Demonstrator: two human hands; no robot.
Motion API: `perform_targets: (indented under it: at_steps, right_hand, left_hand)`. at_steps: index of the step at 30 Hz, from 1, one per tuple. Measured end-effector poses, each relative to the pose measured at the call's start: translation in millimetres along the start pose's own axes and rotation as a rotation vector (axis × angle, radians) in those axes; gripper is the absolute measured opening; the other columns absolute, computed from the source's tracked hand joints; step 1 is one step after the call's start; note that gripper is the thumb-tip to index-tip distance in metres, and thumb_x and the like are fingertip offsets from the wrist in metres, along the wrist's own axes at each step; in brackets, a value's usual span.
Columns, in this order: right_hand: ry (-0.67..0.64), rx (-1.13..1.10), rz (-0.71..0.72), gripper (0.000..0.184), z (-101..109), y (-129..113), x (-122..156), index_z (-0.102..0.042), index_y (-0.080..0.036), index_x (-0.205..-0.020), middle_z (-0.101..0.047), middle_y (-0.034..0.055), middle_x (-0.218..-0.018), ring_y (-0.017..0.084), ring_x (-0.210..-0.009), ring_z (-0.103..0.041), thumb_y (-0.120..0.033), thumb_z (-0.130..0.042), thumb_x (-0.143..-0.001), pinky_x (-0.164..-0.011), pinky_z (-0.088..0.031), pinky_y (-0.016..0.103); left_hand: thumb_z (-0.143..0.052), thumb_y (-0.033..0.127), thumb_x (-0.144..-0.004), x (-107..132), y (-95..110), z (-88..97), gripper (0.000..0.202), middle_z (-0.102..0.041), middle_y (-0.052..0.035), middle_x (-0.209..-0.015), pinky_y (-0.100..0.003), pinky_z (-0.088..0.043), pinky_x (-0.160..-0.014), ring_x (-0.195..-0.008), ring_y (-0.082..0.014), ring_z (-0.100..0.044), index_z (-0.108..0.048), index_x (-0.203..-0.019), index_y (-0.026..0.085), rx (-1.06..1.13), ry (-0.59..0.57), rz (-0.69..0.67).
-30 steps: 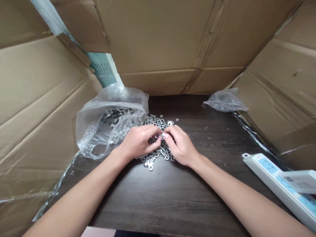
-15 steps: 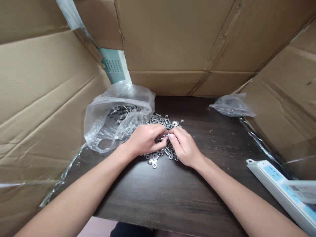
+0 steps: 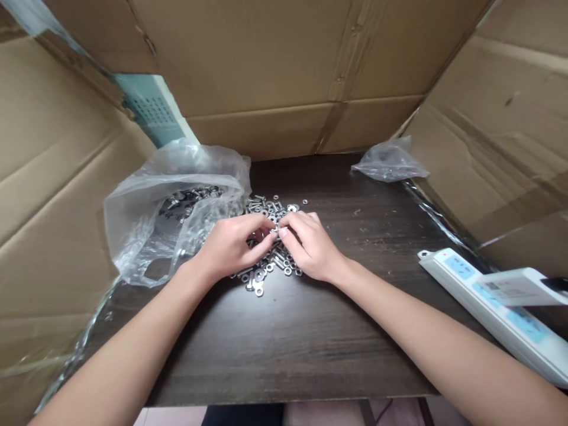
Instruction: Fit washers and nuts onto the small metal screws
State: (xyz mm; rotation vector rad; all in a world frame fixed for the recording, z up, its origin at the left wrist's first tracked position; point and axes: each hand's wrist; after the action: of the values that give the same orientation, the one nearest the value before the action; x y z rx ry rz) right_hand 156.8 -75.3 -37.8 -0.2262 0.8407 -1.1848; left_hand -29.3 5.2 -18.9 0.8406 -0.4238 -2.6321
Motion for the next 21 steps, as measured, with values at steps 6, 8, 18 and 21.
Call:
perform_targets:
  at_steps: [6, 8, 18, 21]
  right_hand:
    - [-0.011, -0.002, -0.028, 0.017, 0.5, -0.7, -0.3, -0.052, -0.019, -0.089, -0.063, 0.0032, -0.087, 0.019, -0.084, -0.055, -0.024, -0.04, -0.1, -0.081, -0.03, 0.035]
    - [-0.018, 0.004, -0.034, 0.02, 0.2, -0.4, -0.9, -0.051, -0.019, -0.086, -0.063, 0.0032, -0.084, 0.019, -0.083, -0.054, -0.025, -0.039, -0.1, -0.081, -0.03, 0.035]
    - [0.003, -0.001, -0.047, 0.024, -0.3, 0.7, -1.1, -0.049, -0.02, -0.081, -0.059, 0.0026, -0.078, 0.019, -0.079, -0.051, -0.026, -0.039, -0.101, -0.077, -0.033, 0.035]
    - [0.027, -0.022, -0.05, 0.015, 0.4, -1.3, 0.0, -0.051, -0.02, -0.09, -0.061, 0.005, -0.088, 0.02, -0.082, -0.054, -0.025, -0.041, -0.1, -0.077, -0.037, 0.035]
  left_hand:
    - [-0.055, 0.025, -0.095, -1.6, -0.8, 0.0, 0.014, -0.069, -0.0032, -0.085, -0.024, -0.049, -0.067, -0.072, -0.0127, -0.064, -0.064, -0.096, 0.015, -0.012, -0.019, -0.009]
    - [-0.054, 0.026, -0.095, -1.7, -0.4, -0.9, 0.015, -0.069, -0.0033, -0.084, -0.024, -0.049, -0.066, -0.071, -0.0127, -0.064, -0.064, -0.096, 0.015, -0.02, -0.018, -0.017]
    - [-0.054, 0.026, -0.098, -0.6, 0.3, -3.3, 0.014, -0.07, -0.0026, -0.088, -0.024, -0.05, -0.067, -0.074, -0.0128, -0.065, -0.064, -0.101, 0.016, -0.087, -0.01, -0.014]
    - [-0.054, 0.026, -0.098, -1.1, 0.7, -1.6, 0.015, -0.07, -0.0031, -0.089, -0.024, -0.049, -0.064, -0.071, -0.012, -0.065, -0.063, -0.103, 0.016, -0.091, -0.007, -0.005]
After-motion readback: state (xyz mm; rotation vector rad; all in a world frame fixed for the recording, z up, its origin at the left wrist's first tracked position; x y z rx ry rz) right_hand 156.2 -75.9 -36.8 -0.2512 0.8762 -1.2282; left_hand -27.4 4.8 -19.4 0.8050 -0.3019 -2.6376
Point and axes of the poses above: each hand's wrist, its own x-axis away from the middle knuckle, its own z-axis out of the back of the hand, y = z × x
